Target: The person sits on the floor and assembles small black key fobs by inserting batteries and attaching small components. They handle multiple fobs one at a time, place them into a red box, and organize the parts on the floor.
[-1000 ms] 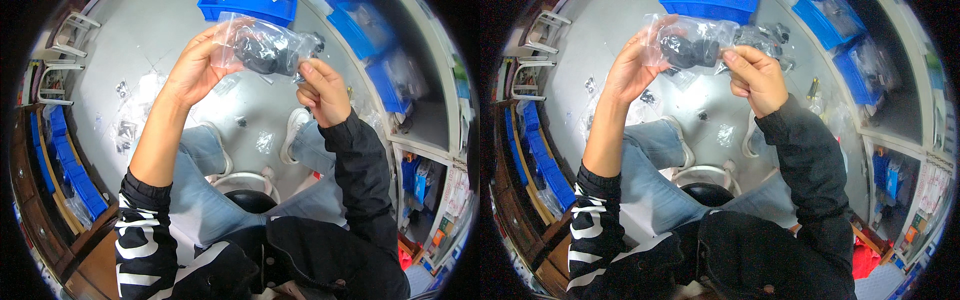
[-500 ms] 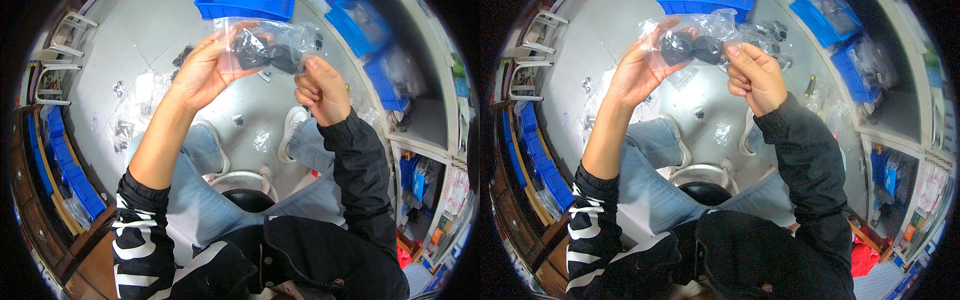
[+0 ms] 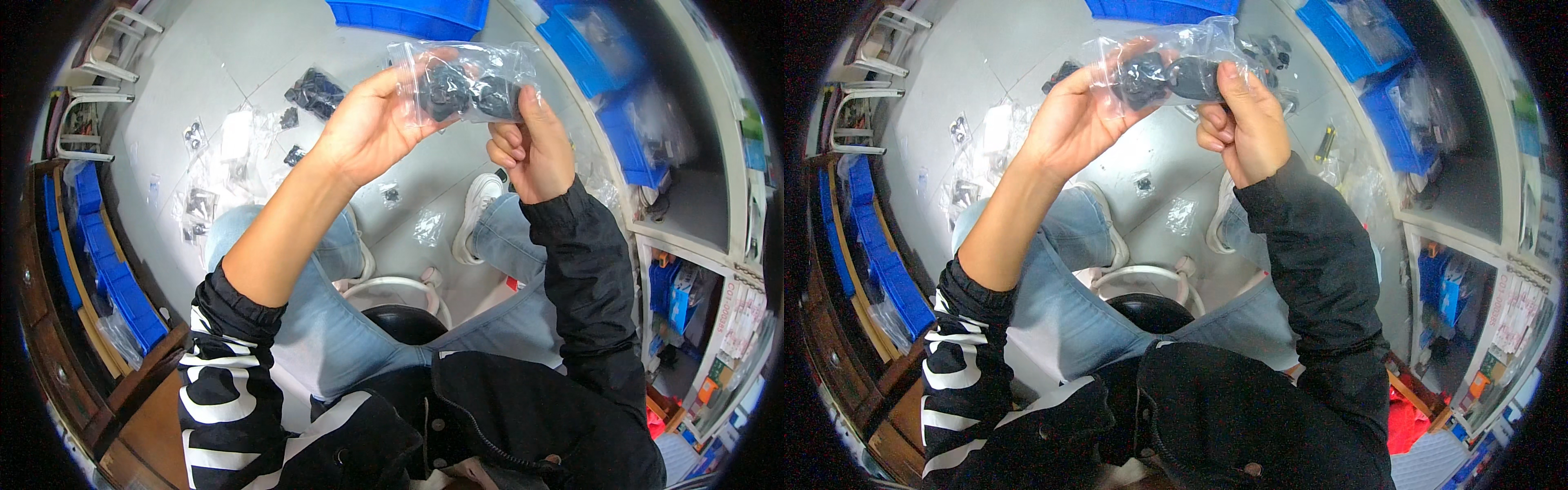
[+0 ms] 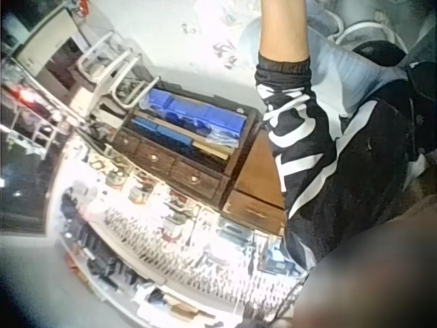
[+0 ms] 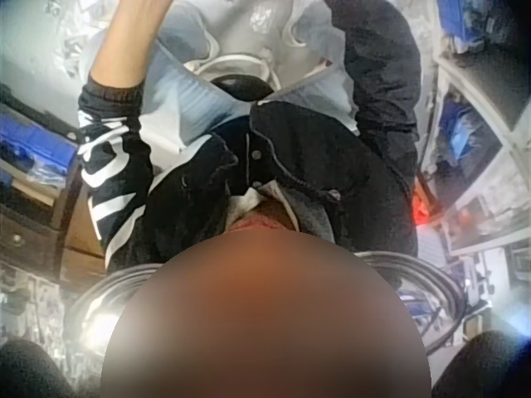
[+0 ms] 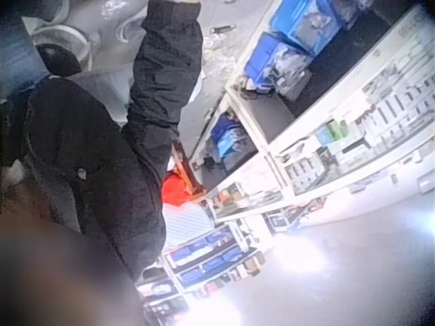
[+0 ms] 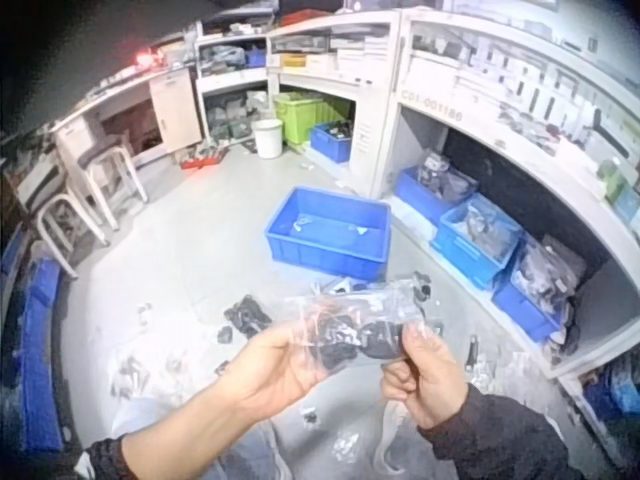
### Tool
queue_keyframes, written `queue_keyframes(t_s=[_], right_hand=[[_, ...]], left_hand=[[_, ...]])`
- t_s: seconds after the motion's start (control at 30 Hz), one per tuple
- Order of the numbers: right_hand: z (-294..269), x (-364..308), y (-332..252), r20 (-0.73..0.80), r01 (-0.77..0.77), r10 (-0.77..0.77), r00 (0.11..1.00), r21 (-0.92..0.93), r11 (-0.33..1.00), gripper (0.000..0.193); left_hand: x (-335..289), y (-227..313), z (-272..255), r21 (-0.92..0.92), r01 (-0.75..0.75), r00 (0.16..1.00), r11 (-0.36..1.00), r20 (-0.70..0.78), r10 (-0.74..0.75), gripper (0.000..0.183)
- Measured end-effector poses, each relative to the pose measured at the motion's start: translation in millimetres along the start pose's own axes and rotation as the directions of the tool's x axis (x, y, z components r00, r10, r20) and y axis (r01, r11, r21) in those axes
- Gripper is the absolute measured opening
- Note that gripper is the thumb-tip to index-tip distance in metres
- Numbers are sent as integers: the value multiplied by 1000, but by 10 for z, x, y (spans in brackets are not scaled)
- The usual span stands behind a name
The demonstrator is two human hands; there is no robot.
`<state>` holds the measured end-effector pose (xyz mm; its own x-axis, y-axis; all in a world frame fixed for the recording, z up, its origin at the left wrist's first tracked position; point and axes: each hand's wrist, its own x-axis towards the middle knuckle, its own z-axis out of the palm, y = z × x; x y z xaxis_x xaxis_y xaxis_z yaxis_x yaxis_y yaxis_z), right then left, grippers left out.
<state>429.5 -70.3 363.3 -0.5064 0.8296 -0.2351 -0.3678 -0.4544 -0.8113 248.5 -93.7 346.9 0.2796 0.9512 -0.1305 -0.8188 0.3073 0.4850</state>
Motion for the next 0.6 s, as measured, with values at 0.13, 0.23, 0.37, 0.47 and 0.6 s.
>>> queue_keyframes(t_s=[0.13,0.23,0.37,0.47,0.6], right_hand=[[-14,9,-13,-34,42,-42,999,1,999,23],[-33,20,-28,-54,62,-62,997,-2,998,20],[-41,28,-13,-74,45,-46,996,-16,999,19],[-26,24,2,-96,78,-80,992,-26,997,18],[6,14,-10,-112,141,-149,983,-73,987,17]], left_hand=[[-8,-32,20,-82,36,999,996,-28,-39,34],[-9,-68,42,-67,47,994,997,-100,-53,30],[-1,-82,48,-82,45,989,996,-137,-56,26],[11,-84,37,-133,57,987,989,-142,-76,23],[-2,-97,35,-139,76,982,987,-159,-98,26]])
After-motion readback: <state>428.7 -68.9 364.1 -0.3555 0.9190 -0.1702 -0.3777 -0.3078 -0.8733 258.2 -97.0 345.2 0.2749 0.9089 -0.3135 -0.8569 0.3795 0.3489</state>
